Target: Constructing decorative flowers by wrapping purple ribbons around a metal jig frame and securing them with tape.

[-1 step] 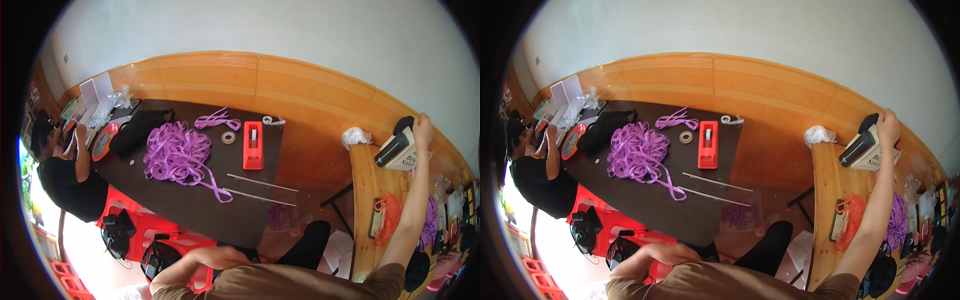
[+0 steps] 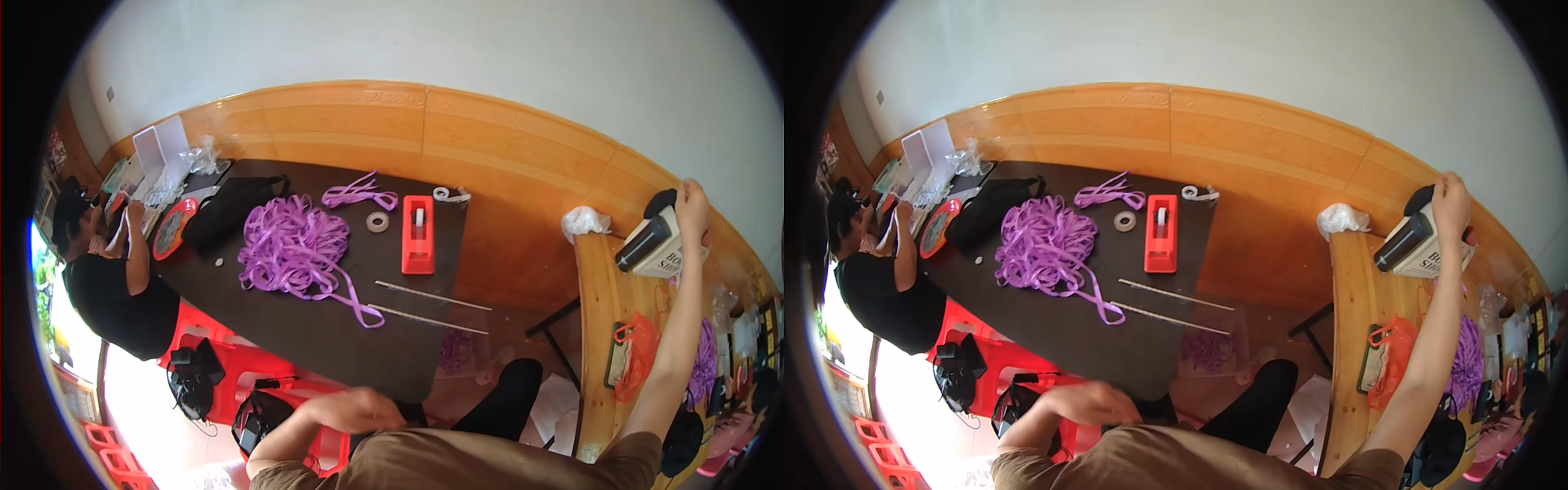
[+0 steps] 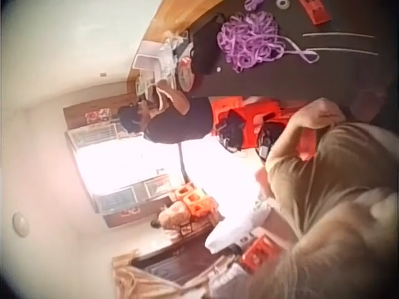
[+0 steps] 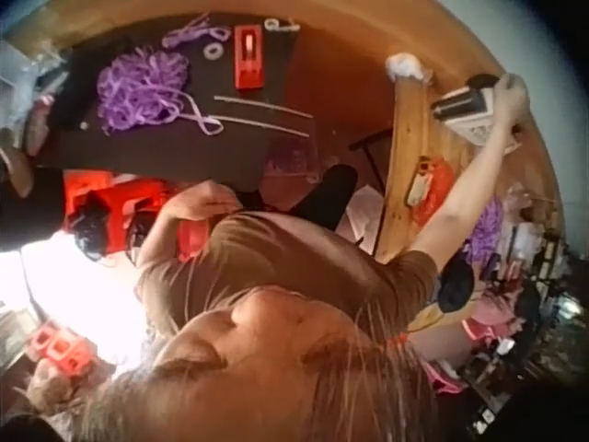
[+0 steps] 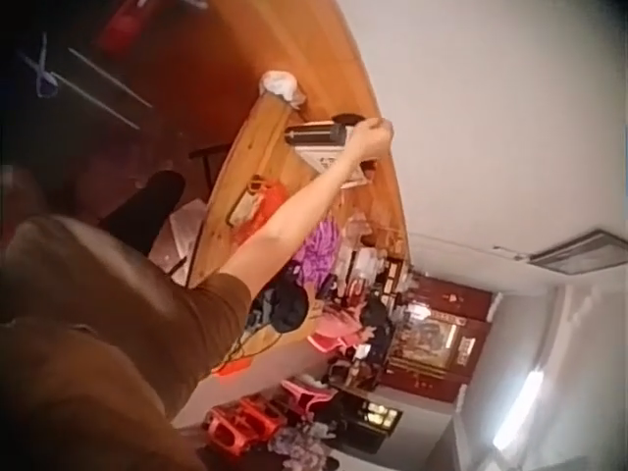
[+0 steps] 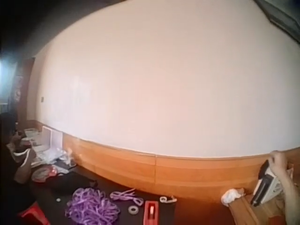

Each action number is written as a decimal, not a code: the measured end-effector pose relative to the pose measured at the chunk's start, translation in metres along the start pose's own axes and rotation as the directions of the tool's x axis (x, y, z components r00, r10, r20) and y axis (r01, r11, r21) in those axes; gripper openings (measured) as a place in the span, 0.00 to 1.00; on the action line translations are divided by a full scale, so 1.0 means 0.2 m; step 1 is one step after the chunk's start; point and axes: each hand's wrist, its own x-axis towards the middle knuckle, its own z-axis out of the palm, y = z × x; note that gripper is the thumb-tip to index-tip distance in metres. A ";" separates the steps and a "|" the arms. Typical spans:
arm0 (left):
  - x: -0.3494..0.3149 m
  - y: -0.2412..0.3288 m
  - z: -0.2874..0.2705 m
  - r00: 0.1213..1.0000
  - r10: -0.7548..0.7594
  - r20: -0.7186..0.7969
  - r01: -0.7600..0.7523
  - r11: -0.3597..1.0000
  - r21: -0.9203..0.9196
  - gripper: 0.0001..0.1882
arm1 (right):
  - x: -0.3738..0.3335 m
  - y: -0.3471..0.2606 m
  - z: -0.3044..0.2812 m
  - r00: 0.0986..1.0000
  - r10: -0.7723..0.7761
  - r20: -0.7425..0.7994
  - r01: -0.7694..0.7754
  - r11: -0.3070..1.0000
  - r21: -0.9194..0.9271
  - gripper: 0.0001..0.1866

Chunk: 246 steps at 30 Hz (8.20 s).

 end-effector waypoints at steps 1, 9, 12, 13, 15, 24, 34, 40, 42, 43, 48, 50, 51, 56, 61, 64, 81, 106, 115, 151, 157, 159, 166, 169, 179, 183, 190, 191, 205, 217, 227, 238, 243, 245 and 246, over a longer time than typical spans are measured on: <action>-0.02 0.09 -0.09 0.975 0.093 -0.202 -0.061 0.986 0.158 0.10 | -0.01 -0.16 -0.04 0.999 -0.029 0.019 0.027 0.995 0.095 0.09; -0.10 -0.01 -0.73 0.508 0.345 -0.789 0.801 0.147 0.580 0.21 | -0.50 -1.27 -0.35 0.885 -0.445 -0.134 0.437 0.698 0.568 0.05; -0.16 -0.11 -0.83 0.461 0.232 -0.857 0.864 0.104 0.493 0.21 | -0.76 -1.43 -0.40 0.875 -0.455 -0.167 0.437 0.590 0.679 0.10; -0.18 -0.15 -0.87 0.492 0.220 -0.842 0.841 0.129 0.525 0.18 | -0.82 -1.47 -0.43 0.891 -0.425 -0.160 0.402 0.574 0.713 0.11; -0.19 -0.18 -0.92 0.492 0.237 -0.838 0.802 0.252 0.542 0.11 | -0.95 -1.49 -0.41 0.928 -0.355 -0.111 0.299 0.534 0.791 0.10; -0.11 0.27 -0.86 0.334 0.162 -0.929 0.197 0.951 0.237 0.10 | -1.12 -1.58 -0.41 0.920 -0.246 0.304 -0.230 0.288 0.930 0.10; 0.43 0.66 -0.38 0.826 0.306 -0.473 -0.062 0.884 0.463 0.07 | -1.08 -1.69 -0.47 0.676 -0.380 0.632 -0.737 -0.331 0.589 0.19; 0.48 0.41 -0.48 0.979 -0.149 -0.143 0.130 0.983 -0.132 0.06 | -1.15 -1.33 -0.53 0.918 0.086 0.388 -0.390 0.018 0.920 0.07; 0.49 0.24 -0.48 0.972 -0.163 -0.167 0.120 0.963 -0.239 0.06 | -1.16 -1.26 -0.56 0.904 0.166 0.393 -0.374 -0.133 0.918 0.07; 0.49 0.15 -0.45 0.961 -0.149 -0.233 0.082 0.957 -0.278 0.06 | -1.16 -1.23 -0.55 0.892 0.199 0.406 -0.368 -0.203 0.907 0.07; 0.42 -0.05 -0.21 0.795 0.278 -0.539 0.197 0.722 0.663 0.27 | -1.34 -1.13 -0.49 0.826 0.251 0.505 -0.461 -0.218 0.861 0.07; 0.36 -0.08 -0.15 0.757 0.261 -0.599 0.265 0.715 0.647 0.26 | -1.38 -1.14 -0.51 0.807 0.248 0.536 -0.484 -0.242 0.841 0.08; 0.35 -0.08 -0.13 0.708 0.280 -0.648 0.312 0.699 0.643 0.26 | -1.39 -1.13 -0.51 0.809 0.271 0.522 -0.468 -0.242 0.850 0.08; 0.22 -0.12 -0.17 0.693 0.373 -0.617 0.310 0.619 0.722 0.06 | -1.38 -1.05 -0.49 0.743 0.368 0.559 -0.444 -0.354 0.823 0.09; 0.07 -0.10 -0.32 0.609 0.395 -0.688 0.435 0.559 0.706 0.05 | -1.45 -1.06 -0.44 0.686 0.404 0.605 -0.444 -0.426 0.788 0.09; 0.03 -0.09 -0.39 0.602 0.388 -0.698 0.468 0.537 0.702 0.05 | -1.47 -1.08 -0.42 0.681 0.408 0.608 -0.433 -0.445 0.784 0.09; -0.09 -0.15 -0.50 0.507 0.390 -0.769 0.795 0.134 0.592 0.14 | -1.45 -1.05 -0.48 0.678 0.161 0.717 -0.726 -0.008 0.688 0.06; 0.77 -0.41 0.43 0.833 -0.381 -0.402 0.005 0.732 -0.682 0.08 | -1.74 -0.87 -0.26 0.717 -0.160 0.678 -0.394 0.710 0.584 0.32; 0.78 -0.43 0.44 0.800 -0.231 -0.553 -0.214 0.752 -0.624 0.10 | -1.82 -1.04 -0.22 0.761 -0.350 0.546 -0.352 0.484 0.801 0.11; 1.02 -0.60 0.21 0.474 -0.273 -0.837 -0.516 0.685 -0.515 0.09 | -2.04 -1.18 0.45 0.782 -0.244 0.573 -0.430 0.455 0.780 0.10; 0.98 -0.63 0.25 0.478 -0.325 -0.816 -0.451 0.706 -0.546 0.07 | -2.31 -1.25 0.31 0.650 -0.165 0.742 -0.692 0.278 0.667 0.12; 0.97 -0.64 0.28 0.494 -0.375 -0.785 -0.442 0.669 -0.597 0.07 | -2.36 -1.23 0.30 0.645 -0.170 0.745 -0.657 0.373 0.654 0.12; 0.81 -0.72 0.46 0.576 -0.370 -0.729 -0.271 0.755 -0.597 0.07 | -2.34 -1.20 0.30 0.482 -0.174 0.859 -0.861 0.091 0.501 0.08; 0.73 -0.63 0.50 0.624 -0.391 -0.676 -0.254 0.716 -0.650 0.08 | -2.24 -1.16 0.39 0.619 -0.154 0.770 -0.747 0.187 0.638 0.10; 0.63 -0.70 0.59 0.693 -0.378 -0.613 -0.096 0.795 -0.599 0.07 | -1.93 -1.25 0.43 0.750 -0.053 0.659 -0.584 0.413 0.698 0.09; 0.64 -0.71 0.55 0.760 -0.343 -0.552 0.127 0.911 -0.392 0.13 | -1.96 -1.09 0.59 0.810 0.041 0.585 -0.542 0.433 0.720 0.12; 0.81 -0.62 0.45 0.627 0.118 -0.770 0.180 0.940 0.291 0.42 | -1.61 -1.11 0.32 0.969 -0.070 0.235 -0.130 0.668 0.733 0.11; 0.87 -0.60 0.42 0.562 0.160 -0.812 0.116 0.956 0.269 0.41 | -1.60 -1.11 0.29 0.969 -0.071 0.238 -0.129 0.673 0.728 0.11; 1.17 -0.75 0.20 0.499 0.127 -0.857 -0.147 0.987 0.060 0.15 | -1.51 -1.09 0.16 0.960 -0.191 0.207 -0.043 0.627 0.778 0.11; 1.00 -0.57 0.26 0.545 -0.176 -0.819 -0.411 0.796 -0.444 0.13 | -1.35 -1.25 0.46 0.921 -0.222 0.321 -0.216 0.396 0.892 0.14; 1.05 -0.52 0.19 0.474 -0.309 -0.825 -0.424 0.740 -0.521 0.12 | -1.49 -1.19 0.40 0.643 -0.365 0.673 -0.306 0.683 0.663 0.34; 1.05 -0.53 0.17 0.485 -0.262 -0.834 -0.465 0.731 -0.500 0.09 | -1.59 -1.21 0.35 0.514 -0.403 0.758 -0.854 -0.152 0.498 0.22; 1.06 -0.51 0.18 0.444 -0.248 -0.861 -0.475 0.749 -0.461 0.09 | -1.65 -1.19 0.43 0.519 -0.428 0.740 -0.837 -0.080 0.541 0.20; 1.06 -0.51 0.19 0.440 -0.250 -0.863 -0.471 0.754 -0.459 0.09 | -1.71 -1.20 0.44 0.622 -0.326 0.712 -0.760 -0.032 0.649 0.13; 1.06 -0.52 0.19 0.440 -0.248 -0.863 -0.482 0.746 -0.460 0.09 | -1.74 -1.19 0.45 0.623 -0.323 0.712 -0.759 -0.032 0.650 0.13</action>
